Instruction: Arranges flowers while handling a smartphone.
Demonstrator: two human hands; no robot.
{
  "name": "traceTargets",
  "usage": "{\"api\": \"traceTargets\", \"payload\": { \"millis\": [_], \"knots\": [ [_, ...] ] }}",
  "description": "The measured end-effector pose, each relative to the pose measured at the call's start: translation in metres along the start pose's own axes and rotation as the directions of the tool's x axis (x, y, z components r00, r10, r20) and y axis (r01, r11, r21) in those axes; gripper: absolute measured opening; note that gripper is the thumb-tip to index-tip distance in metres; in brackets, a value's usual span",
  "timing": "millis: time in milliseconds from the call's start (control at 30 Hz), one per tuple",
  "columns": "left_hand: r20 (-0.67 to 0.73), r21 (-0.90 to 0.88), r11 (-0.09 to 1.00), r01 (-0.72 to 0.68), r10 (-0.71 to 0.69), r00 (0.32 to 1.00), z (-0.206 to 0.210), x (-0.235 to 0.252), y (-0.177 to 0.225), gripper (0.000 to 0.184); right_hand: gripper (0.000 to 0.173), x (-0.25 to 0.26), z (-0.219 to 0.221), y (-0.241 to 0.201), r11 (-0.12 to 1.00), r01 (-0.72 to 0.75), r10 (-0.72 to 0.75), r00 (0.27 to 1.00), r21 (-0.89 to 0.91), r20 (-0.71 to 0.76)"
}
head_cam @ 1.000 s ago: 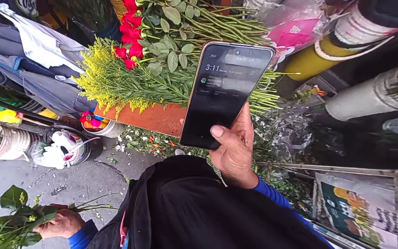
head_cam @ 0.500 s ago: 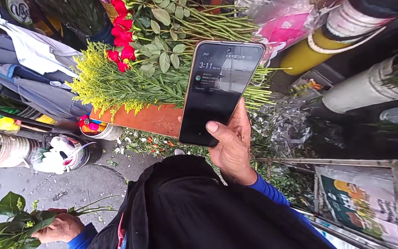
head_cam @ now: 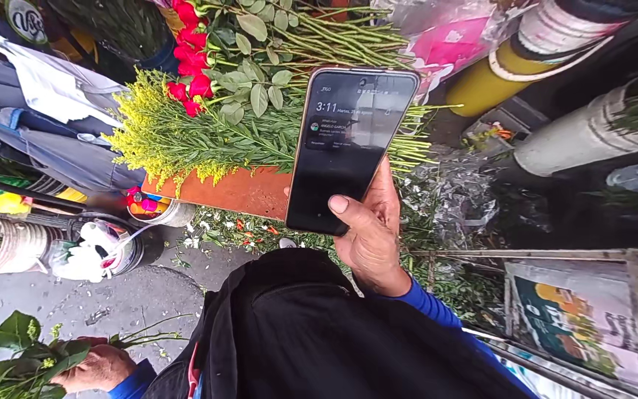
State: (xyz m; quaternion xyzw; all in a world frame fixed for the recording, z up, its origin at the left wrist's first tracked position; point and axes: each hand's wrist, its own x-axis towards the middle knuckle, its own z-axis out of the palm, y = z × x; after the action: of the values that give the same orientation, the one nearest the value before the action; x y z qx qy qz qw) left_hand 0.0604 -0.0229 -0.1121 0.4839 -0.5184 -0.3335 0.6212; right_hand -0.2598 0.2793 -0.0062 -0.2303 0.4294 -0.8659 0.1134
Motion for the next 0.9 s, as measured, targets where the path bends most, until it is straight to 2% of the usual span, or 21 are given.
{"api": "traceTargets", "payload": {
  "millis": [200,333,433,733,900],
  "knots": [
    [-0.011,-0.028,0.999,-0.02,0.019,1.0,-0.012,0.011,-0.026,0.013,0.055,-0.001,0.001,-0.001,1.0,-0.005,0.005,1.0,0.004,0.004],
    [-0.007,-0.067,0.998,-0.02,0.019,1.0,-0.004,0.003,-0.01,0.013,0.054,-0.002,0.002,0.0,1.0,-0.005,0.005,1.0,-0.007,0.008],
    [0.002,-0.019,1.0,-0.023,0.023,1.0,0.006,-0.007,0.011,0.015,0.053,-0.002,0.003,0.0,1.0,-0.001,0.001,1.0,-0.004,0.009],
    [-0.016,-0.05,0.998,-0.03,0.03,0.999,-0.006,-0.006,-0.001,0.015,0.052,-0.003,0.003,0.0,0.998,-0.004,0.003,1.0,0.06,0.021],
    [-0.04,-0.038,0.999,0.008,-0.009,0.999,0.003,-0.013,0.016,0.017,0.047,-0.004,0.003,0.008,0.996,-0.037,0.037,0.999,0.078,0.003]
  ]
}}
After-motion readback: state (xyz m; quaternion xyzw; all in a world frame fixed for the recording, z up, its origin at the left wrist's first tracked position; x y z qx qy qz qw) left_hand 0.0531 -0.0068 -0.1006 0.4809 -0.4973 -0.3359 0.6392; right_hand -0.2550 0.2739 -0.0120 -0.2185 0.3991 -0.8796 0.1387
